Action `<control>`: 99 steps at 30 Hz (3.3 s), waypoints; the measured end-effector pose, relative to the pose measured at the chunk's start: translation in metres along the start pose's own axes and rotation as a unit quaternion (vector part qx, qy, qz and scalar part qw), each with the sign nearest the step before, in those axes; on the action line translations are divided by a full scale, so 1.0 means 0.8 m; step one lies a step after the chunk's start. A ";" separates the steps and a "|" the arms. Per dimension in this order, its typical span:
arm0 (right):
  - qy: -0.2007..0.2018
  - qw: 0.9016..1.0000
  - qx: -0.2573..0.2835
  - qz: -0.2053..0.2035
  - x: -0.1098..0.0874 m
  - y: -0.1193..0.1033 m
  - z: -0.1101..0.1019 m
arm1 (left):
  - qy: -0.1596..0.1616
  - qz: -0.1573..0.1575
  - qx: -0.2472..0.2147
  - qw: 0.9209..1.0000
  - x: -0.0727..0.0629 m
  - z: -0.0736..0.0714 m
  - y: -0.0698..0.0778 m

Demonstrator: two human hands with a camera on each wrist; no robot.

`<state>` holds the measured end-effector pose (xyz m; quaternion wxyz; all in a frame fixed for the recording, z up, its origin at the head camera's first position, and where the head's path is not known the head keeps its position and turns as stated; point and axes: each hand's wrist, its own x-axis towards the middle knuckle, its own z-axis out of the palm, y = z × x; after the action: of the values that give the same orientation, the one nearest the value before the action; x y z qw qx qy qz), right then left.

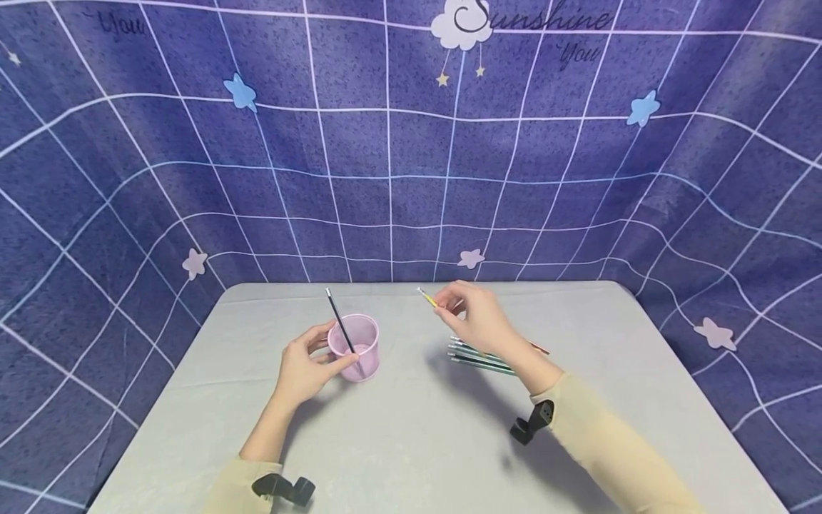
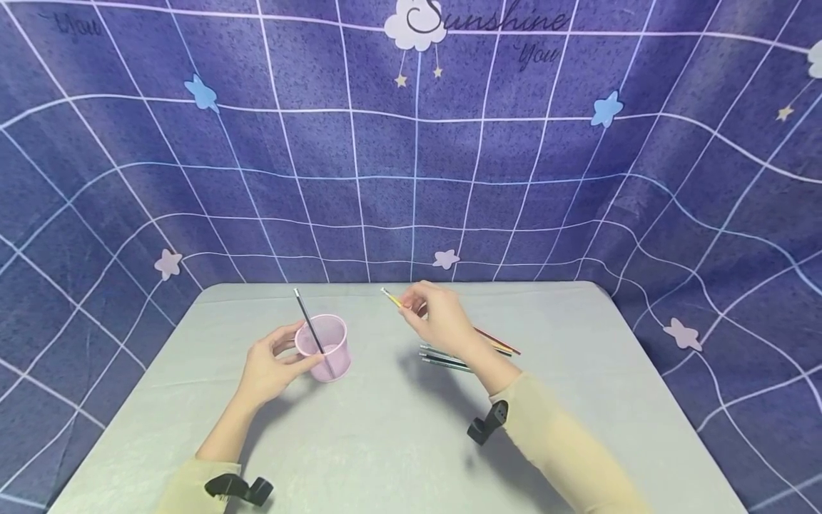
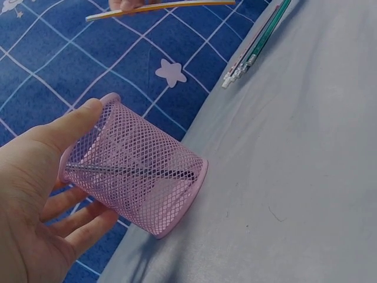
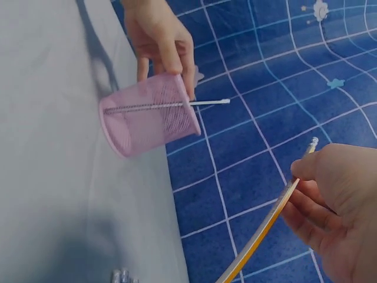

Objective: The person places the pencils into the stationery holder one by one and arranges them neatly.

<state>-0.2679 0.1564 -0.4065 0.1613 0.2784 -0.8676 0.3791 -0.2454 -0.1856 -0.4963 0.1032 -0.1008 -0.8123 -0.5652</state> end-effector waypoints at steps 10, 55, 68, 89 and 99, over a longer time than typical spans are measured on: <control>0.042 0.995 0.087 -0.010 0.029 -0.032 0.008 | -0.001 -0.004 0.001 1.000 0.001 0.000 -0.003; -0.042 0.999 0.005 -0.031 0.085 -0.058 0.163 | -0.007 0.007 -0.003 1.000 -0.003 -0.005 -0.001; -0.045 0.998 -0.039 -0.020 0.094 -0.065 0.186 | -0.005 0.003 -0.016 1.000 -0.008 -0.005 -0.004; -0.048 0.997 -0.043 -0.040 0.114 -0.066 0.184 | -0.001 0.010 -0.010 1.000 0.012 -0.009 0.004; -0.051 0.998 -0.019 -0.025 0.103 -0.063 0.194 | -0.005 0.008 -0.016 1.000 0.001 -0.006 -0.004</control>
<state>-0.3130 -0.0175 -0.4399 0.1319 0.3153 -0.8747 0.3436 -0.2470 -0.1909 -0.4973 0.1015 -0.1119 -0.8026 -0.5771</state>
